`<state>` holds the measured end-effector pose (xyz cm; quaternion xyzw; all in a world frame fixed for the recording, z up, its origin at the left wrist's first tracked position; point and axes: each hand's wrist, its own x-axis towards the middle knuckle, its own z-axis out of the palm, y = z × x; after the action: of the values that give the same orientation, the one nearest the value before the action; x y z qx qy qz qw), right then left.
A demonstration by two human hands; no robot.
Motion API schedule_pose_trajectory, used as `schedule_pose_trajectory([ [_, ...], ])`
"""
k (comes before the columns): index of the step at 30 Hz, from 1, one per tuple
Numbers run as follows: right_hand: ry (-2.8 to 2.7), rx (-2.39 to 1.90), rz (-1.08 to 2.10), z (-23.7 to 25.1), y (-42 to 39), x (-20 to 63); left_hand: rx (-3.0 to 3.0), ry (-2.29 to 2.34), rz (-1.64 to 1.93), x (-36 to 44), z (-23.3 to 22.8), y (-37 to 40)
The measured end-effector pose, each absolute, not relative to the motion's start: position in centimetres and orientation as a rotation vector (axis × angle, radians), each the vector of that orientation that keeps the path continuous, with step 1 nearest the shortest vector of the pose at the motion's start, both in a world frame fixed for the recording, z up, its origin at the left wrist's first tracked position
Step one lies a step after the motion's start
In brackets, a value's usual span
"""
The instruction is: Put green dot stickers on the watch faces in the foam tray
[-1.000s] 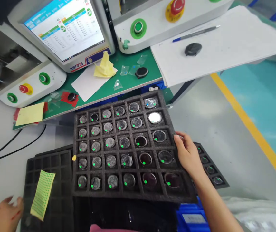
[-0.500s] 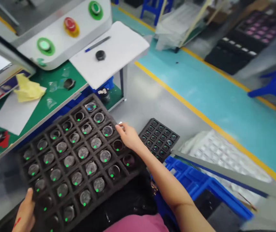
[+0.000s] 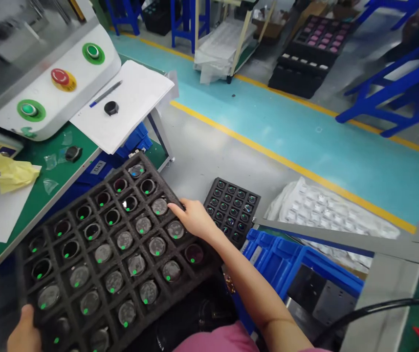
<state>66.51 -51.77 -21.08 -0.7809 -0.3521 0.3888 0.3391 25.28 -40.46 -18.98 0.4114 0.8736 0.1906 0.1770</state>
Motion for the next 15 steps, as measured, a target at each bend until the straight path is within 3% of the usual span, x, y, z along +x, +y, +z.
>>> schedule_pose_trajectory([
  [15,-0.497,-2.217,0.744,-19.2,-59.5,77.0,1.408,1.742,0.591,42.0,-18.9,-38.9],
])
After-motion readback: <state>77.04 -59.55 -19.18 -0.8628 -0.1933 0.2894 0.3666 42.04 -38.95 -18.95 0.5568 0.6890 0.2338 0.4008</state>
